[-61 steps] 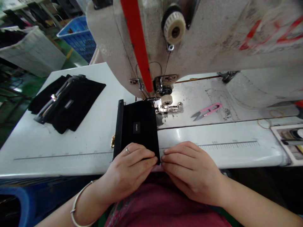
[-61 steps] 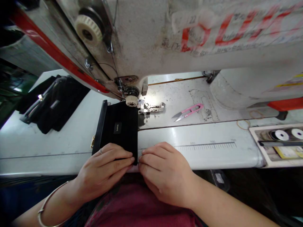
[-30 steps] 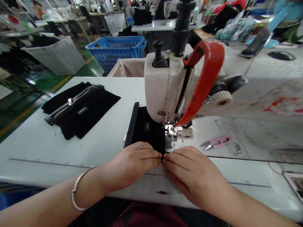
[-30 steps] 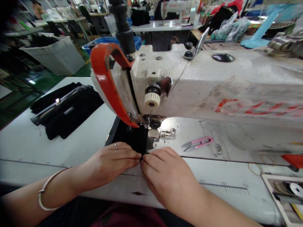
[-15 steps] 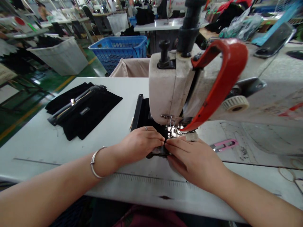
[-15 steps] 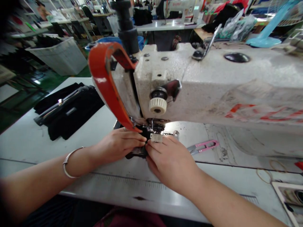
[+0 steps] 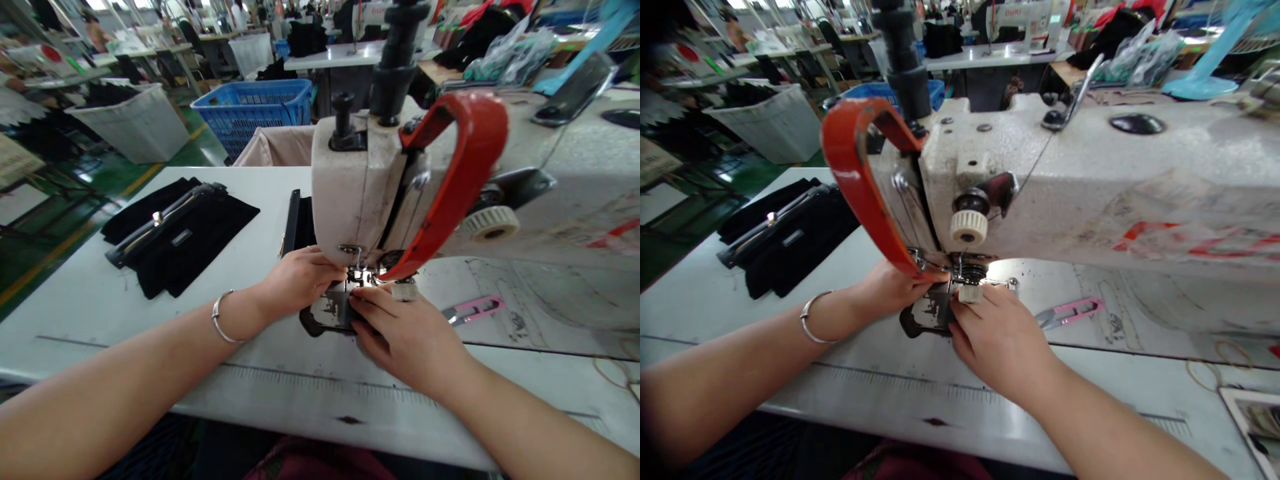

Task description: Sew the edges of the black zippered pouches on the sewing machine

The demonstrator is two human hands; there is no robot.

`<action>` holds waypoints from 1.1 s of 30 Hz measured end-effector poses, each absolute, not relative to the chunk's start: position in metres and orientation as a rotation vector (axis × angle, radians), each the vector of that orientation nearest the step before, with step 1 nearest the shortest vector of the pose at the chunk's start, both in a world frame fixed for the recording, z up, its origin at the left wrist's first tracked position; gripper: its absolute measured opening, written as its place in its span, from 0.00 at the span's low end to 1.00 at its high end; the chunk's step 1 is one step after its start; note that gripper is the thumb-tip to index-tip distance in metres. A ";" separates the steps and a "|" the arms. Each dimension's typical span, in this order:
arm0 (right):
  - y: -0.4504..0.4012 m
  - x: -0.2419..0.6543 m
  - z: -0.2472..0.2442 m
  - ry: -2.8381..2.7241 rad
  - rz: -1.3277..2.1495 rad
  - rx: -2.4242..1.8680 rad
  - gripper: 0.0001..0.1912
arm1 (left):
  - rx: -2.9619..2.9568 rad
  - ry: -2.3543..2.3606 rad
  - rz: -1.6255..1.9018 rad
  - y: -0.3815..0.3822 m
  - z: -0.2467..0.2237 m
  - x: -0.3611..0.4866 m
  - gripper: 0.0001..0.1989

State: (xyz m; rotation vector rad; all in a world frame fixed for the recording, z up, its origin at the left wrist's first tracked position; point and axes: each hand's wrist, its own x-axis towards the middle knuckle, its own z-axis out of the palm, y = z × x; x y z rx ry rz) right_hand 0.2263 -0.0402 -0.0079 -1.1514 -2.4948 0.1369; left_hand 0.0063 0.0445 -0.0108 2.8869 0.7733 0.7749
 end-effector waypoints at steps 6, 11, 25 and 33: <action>-0.040 0.224 -0.006 -2.505 0.181 -1.161 0.15 | 2.865 0.813 0.786 0.045 -0.016 0.004 0.12; -0.040 0.224 -0.005 -2.507 0.173 -1.157 0.14 | 2.857 0.804 0.772 0.046 -0.017 0.002 0.12; -0.041 0.229 -0.006 -2.470 0.156 -1.071 0.12 | 2.673 1.156 0.462 0.000 0.020 0.021 0.08; -0.046 0.232 -0.009 -2.495 0.072 -0.988 0.16 | 2.902 0.821 0.466 -0.017 0.011 0.004 0.15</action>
